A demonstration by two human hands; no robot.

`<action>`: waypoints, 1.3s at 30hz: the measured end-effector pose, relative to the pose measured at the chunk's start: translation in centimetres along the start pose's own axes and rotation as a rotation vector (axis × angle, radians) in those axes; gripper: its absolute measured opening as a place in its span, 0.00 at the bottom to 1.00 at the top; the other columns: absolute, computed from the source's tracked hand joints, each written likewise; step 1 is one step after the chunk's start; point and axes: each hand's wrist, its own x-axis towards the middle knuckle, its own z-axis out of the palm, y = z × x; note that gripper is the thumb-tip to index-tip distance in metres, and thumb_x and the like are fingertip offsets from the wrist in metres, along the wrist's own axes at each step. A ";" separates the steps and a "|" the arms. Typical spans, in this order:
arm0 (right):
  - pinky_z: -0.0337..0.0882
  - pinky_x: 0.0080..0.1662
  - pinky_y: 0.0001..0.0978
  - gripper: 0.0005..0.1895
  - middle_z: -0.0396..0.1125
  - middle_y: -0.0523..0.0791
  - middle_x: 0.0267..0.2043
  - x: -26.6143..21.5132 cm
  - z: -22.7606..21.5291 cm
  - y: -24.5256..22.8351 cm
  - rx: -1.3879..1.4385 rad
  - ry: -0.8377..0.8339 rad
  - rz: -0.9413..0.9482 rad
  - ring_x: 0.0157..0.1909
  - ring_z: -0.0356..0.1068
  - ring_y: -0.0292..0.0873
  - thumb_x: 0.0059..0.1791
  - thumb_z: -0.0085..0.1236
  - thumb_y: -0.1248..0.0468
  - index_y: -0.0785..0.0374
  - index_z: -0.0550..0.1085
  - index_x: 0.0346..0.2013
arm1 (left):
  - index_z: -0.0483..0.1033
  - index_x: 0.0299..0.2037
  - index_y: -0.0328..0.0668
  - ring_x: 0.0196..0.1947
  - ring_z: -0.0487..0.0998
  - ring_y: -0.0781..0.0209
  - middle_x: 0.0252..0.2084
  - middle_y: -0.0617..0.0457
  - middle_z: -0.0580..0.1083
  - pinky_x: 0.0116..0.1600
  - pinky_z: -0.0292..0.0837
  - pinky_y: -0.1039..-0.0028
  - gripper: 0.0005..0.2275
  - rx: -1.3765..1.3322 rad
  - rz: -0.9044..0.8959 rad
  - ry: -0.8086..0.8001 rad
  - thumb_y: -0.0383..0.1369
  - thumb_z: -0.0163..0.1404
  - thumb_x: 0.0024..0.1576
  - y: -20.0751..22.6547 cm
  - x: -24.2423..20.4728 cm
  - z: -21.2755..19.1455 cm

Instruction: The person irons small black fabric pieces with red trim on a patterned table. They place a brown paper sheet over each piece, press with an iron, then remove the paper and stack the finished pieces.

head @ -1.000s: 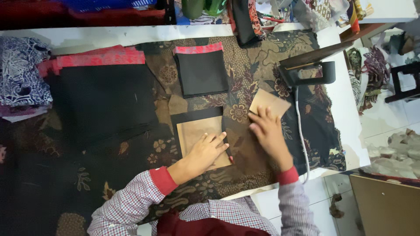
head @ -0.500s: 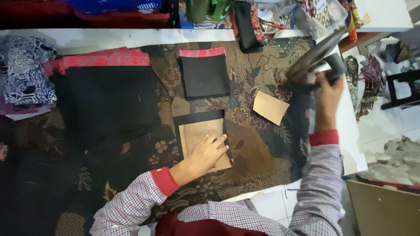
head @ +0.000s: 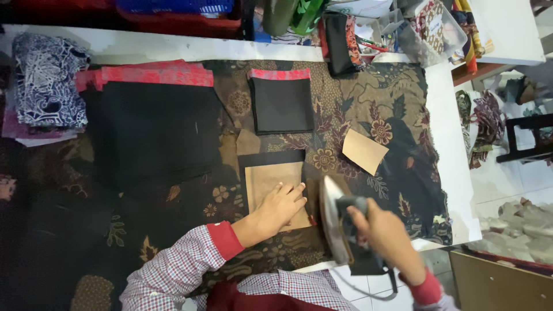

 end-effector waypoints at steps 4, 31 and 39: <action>0.72 0.31 0.52 0.24 0.72 0.54 0.19 -0.5 4.2 -0.2 -0.220 0.108 -0.157 0.26 0.74 0.60 0.52 0.47 0.43 0.63 0.68 0.41 | 0.74 0.54 0.36 0.63 0.67 0.44 0.65 0.40 0.65 0.66 0.62 0.51 0.32 -0.011 -0.010 0.018 0.29 0.67 0.35 0.2 0.0 -0.1; 0.72 0.27 0.52 0.25 0.72 0.56 0.22 7.6 4.4 -7.5 -0.263 0.348 -0.240 0.25 0.74 0.61 0.55 0.46 0.43 0.66 0.66 0.39 | 0.69 0.49 0.29 0.52 0.71 0.48 0.49 0.44 0.68 0.48 0.76 0.67 0.29 0.067 -0.207 -0.005 0.25 0.66 0.34 -0.6 0.5 -2.9; 0.72 0.27 0.53 0.25 0.72 0.55 0.22 2.1 6.5 -3.8 -0.239 0.295 -0.165 0.25 0.74 0.61 0.54 0.47 0.43 0.64 0.66 0.38 | 0.59 0.68 0.32 0.50 0.72 0.48 0.47 0.43 0.68 0.42 0.78 0.66 0.45 0.154 -0.190 -0.053 0.26 0.63 0.35 -0.4 1.8 -2.2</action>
